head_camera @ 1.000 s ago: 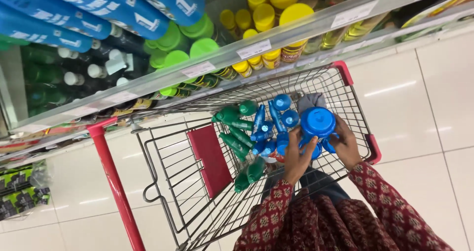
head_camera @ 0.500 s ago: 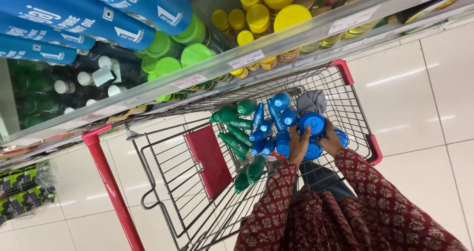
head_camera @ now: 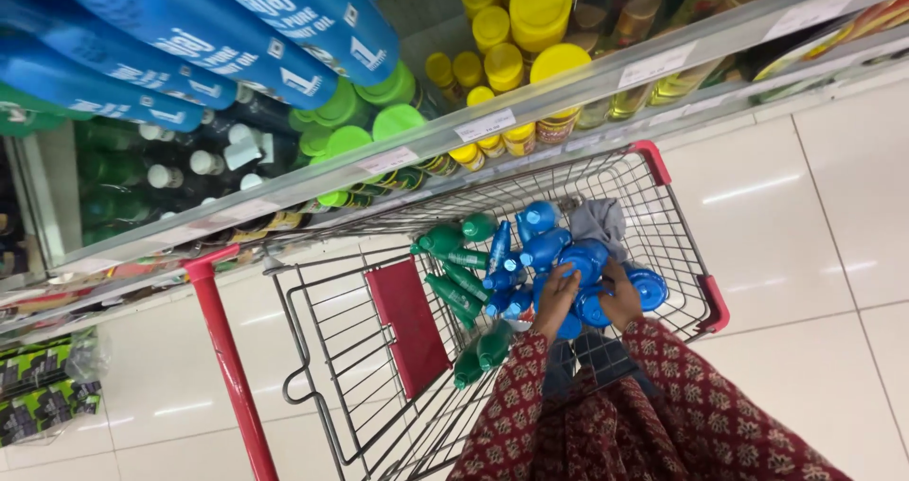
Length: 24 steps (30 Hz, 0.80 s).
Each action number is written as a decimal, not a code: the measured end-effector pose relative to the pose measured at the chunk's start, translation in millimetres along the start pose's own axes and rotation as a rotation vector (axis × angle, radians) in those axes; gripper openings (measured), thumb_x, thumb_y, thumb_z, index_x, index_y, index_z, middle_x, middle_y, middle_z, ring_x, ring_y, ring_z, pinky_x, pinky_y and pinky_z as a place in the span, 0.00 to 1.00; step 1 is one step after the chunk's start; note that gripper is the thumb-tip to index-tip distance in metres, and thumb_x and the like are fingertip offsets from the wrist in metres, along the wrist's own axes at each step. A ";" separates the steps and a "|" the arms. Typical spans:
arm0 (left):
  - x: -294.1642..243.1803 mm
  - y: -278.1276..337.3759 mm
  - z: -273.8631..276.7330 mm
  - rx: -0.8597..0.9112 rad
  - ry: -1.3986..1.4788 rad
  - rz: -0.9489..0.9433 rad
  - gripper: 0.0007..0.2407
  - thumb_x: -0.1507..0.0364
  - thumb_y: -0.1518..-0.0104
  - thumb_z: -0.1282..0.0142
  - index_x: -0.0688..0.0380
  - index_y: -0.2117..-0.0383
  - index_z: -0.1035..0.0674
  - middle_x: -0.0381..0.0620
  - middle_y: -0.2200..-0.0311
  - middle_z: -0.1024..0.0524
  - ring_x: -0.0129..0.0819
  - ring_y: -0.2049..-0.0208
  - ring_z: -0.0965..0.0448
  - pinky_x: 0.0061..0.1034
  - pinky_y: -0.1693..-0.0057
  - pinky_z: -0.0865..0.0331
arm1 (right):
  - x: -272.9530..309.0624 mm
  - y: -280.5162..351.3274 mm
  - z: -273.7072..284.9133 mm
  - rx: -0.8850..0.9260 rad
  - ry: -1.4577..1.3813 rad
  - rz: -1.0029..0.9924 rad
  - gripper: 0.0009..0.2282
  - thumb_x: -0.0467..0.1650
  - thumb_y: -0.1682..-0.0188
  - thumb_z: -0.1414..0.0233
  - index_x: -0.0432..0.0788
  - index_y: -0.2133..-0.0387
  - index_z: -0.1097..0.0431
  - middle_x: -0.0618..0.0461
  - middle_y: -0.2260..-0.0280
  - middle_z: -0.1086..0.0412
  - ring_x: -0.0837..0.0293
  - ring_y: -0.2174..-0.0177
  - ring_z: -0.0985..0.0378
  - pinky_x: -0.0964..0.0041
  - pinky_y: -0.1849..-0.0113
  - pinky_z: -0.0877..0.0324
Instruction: Selecting various hair oil products from a store shelf and placing them into a shopping cart, occasionally wiping them with a cloth.
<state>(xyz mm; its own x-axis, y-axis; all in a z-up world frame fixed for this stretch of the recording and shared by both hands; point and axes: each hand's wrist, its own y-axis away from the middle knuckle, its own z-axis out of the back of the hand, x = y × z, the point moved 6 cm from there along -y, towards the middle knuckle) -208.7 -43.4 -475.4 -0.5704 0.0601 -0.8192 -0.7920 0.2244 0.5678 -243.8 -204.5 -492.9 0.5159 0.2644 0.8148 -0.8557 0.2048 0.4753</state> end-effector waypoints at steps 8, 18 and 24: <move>-194.1 53.7 5.6 0.041 0.040 -0.315 0.15 0.67 0.34 0.45 0.60 0.45 0.26 0.47 0.56 0.18 0.27 0.54 0.19 0.21 0.49 0.26 | 240.5 51.4 48.8 -0.233 -0.017 0.397 0.25 0.18 0.58 0.51 0.39 0.43 0.37 0.43 0.49 0.30 0.48 0.49 0.24 0.58 0.55 0.25; -485.6 126.2 -22.4 -0.028 -0.034 -0.854 0.08 0.74 0.33 0.45 0.66 0.54 0.21 0.49 0.63 0.17 0.28 0.62 0.16 0.24 0.54 0.24 | 537.8 119.8 161.9 -0.758 0.079 1.082 0.16 0.18 0.53 0.50 0.36 0.51 0.31 0.40 0.51 0.31 0.44 0.49 0.28 0.53 0.50 0.30; -596.9 128.1 -41.0 -0.212 -0.066 -1.188 0.13 0.73 0.37 0.45 0.66 0.49 0.23 0.54 0.55 0.19 0.39 0.56 0.15 0.29 0.50 0.23 | 602.0 61.3 202.5 -0.688 -0.004 1.155 0.22 0.19 0.55 0.48 0.33 0.44 0.37 0.35 0.47 0.34 0.41 0.47 0.28 0.54 0.48 0.29</move>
<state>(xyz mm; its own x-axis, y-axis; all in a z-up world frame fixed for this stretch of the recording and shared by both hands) 21.3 -90.5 89.6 0.5452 -0.0247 -0.8380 -0.8380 0.0097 -0.5455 6.0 -223.6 93.9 -0.4827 0.6031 0.6351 -0.6028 0.2972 -0.7405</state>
